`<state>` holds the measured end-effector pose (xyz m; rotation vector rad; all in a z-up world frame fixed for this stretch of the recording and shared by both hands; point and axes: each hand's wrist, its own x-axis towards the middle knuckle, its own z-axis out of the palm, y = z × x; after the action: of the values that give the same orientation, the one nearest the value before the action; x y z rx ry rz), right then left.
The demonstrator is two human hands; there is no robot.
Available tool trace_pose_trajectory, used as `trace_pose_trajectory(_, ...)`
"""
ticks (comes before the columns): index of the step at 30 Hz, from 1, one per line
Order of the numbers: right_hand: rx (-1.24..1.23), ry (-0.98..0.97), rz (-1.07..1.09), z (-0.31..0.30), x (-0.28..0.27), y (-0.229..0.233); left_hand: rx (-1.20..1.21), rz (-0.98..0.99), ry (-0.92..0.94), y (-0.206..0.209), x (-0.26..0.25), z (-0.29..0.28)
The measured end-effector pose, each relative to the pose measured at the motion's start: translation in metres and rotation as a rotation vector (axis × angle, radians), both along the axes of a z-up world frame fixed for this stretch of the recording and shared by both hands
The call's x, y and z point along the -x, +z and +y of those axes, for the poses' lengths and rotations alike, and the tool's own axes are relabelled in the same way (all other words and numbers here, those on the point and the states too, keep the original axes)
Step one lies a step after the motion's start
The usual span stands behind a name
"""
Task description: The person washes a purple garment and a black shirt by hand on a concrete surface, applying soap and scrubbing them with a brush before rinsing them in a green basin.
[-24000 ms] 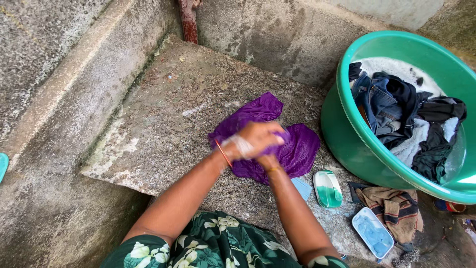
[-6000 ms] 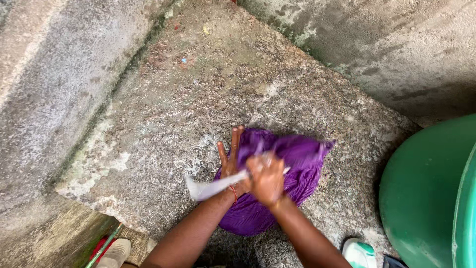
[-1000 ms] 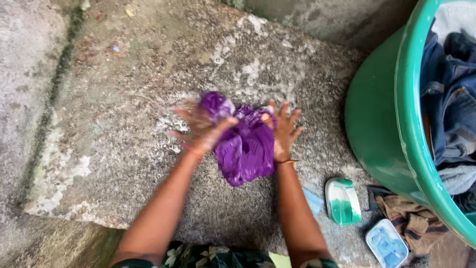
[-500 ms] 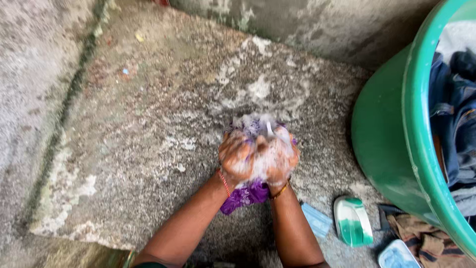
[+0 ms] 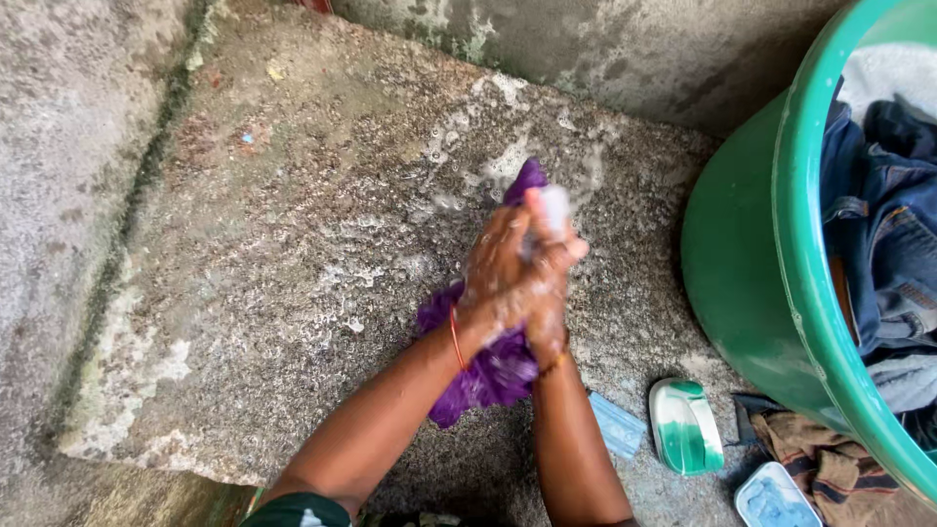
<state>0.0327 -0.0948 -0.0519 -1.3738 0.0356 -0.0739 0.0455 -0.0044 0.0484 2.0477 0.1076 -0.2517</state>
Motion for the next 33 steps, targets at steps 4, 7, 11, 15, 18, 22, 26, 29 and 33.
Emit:
trace_pose_trajectory(4, 0.136, -0.185, -0.090, -0.026, 0.042, -0.017, 0.263, -0.547, 0.109, 0.007, 0.049, 0.005)
trace_pose_trajectory(7, 0.253, -0.088, 0.078, 0.003, 0.031, -0.054, 0.381, -0.615, 0.061, -0.042, 0.038, 0.011)
trace_pose_trajectory(11, 0.099, -0.116, 0.090, -0.012, 0.054, -0.077, 0.176, -0.783, 0.025, -0.121, 0.068, 0.028)
trace_pose_trajectory(15, 0.661, 0.078, 0.010, -0.012, 0.090, -0.073, -0.381, -1.006, -0.040, -0.133, 0.116, 0.042)
trace_pose_trajectory(18, 0.929, 0.224, 0.014, -0.011, 0.072, -0.023, -0.463, -0.402, -0.014, -0.098, 0.075, 0.072)
trace_pose_trajectory(22, 1.277, 0.328, 0.095, -0.014, 0.036, 0.029, -0.485, 0.113, -0.054, -0.063, 0.021, 0.087)
trace_pose_trajectory(26, 0.822, 0.622, 0.332, -0.031, 0.048, 0.058, -0.268, 0.456, -0.369, -0.049, 0.044, 0.084)
trace_pose_trajectory(29, 0.983, 0.611, 0.186, -0.037, 0.113, 0.059, -0.213, 0.311, -0.485, -0.054, 0.118, 0.088)
trace_pose_trajectory(33, 1.342, 0.397, -0.114, -0.024, 0.212, 0.023, -0.378, -0.274, -0.396, -0.073, 0.220, 0.096)
